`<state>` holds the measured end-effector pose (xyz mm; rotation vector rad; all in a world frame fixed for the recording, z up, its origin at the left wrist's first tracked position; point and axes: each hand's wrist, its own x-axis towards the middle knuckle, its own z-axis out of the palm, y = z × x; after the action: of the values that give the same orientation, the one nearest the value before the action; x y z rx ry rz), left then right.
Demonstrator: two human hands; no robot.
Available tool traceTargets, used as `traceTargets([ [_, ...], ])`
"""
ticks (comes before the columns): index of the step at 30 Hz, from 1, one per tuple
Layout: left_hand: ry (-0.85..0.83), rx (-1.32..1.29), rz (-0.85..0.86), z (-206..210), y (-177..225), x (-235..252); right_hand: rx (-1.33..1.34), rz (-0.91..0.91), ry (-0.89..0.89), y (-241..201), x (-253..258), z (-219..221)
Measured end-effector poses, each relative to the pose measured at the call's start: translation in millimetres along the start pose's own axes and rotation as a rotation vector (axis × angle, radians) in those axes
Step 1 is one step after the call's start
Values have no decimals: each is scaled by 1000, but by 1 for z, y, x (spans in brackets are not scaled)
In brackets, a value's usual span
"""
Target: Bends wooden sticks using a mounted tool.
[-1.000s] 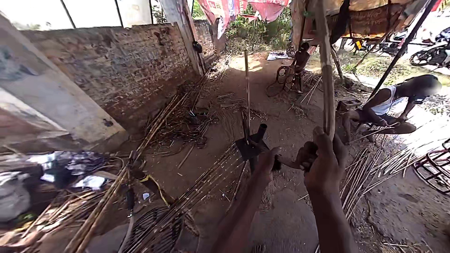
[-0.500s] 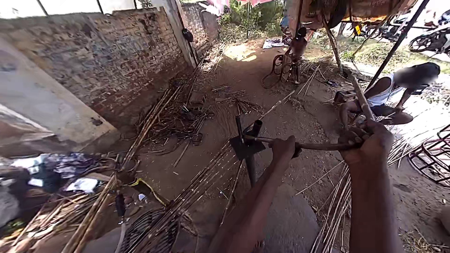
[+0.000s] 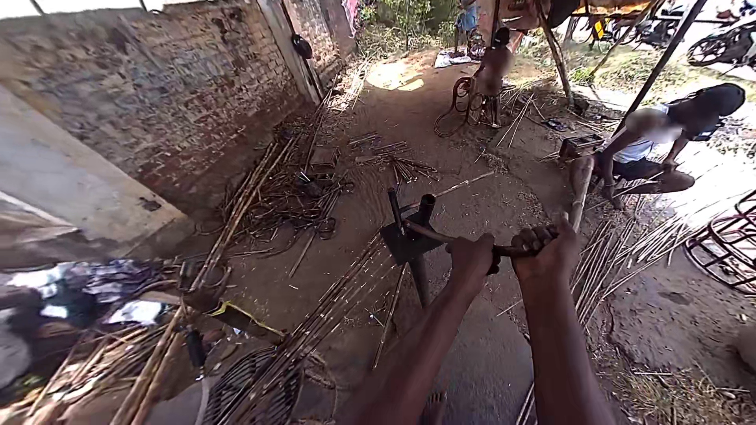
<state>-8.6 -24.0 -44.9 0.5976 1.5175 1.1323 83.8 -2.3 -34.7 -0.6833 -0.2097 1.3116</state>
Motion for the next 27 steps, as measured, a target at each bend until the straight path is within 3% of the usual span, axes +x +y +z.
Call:
traceTargets([
  [2,66,42,-28,23,5,17,-41,47,-38,-4,47,-4],
  [4,99,32,-40,32,2,20,-68,87,-55,-6,61,-7],
  [6,37,-22,-6,12,-2,5,-46,33,-58,-4,22,-2],
  [9,59,-12,101,-30,-24,-18,86,-59,21,34,-53,-3],
  [12,73,25,130,-45,-43,-24,141,-41,109,62,-64,-9],
  [17,57,89,63,-12,-23,-3,53,21,100,39,-12,-3],
  [20,170,145,-49,34,-3,23,-7,116,21,32,66,-5],
  [22,261,165,-68,50,-1,29,-35,173,-14,29,88,-10],
  [24,221,143,4,34,-17,17,-57,165,5,14,69,-22],
  [27,-15,-41,152,-41,-55,-23,-66,45,116,5,23,-51],
])
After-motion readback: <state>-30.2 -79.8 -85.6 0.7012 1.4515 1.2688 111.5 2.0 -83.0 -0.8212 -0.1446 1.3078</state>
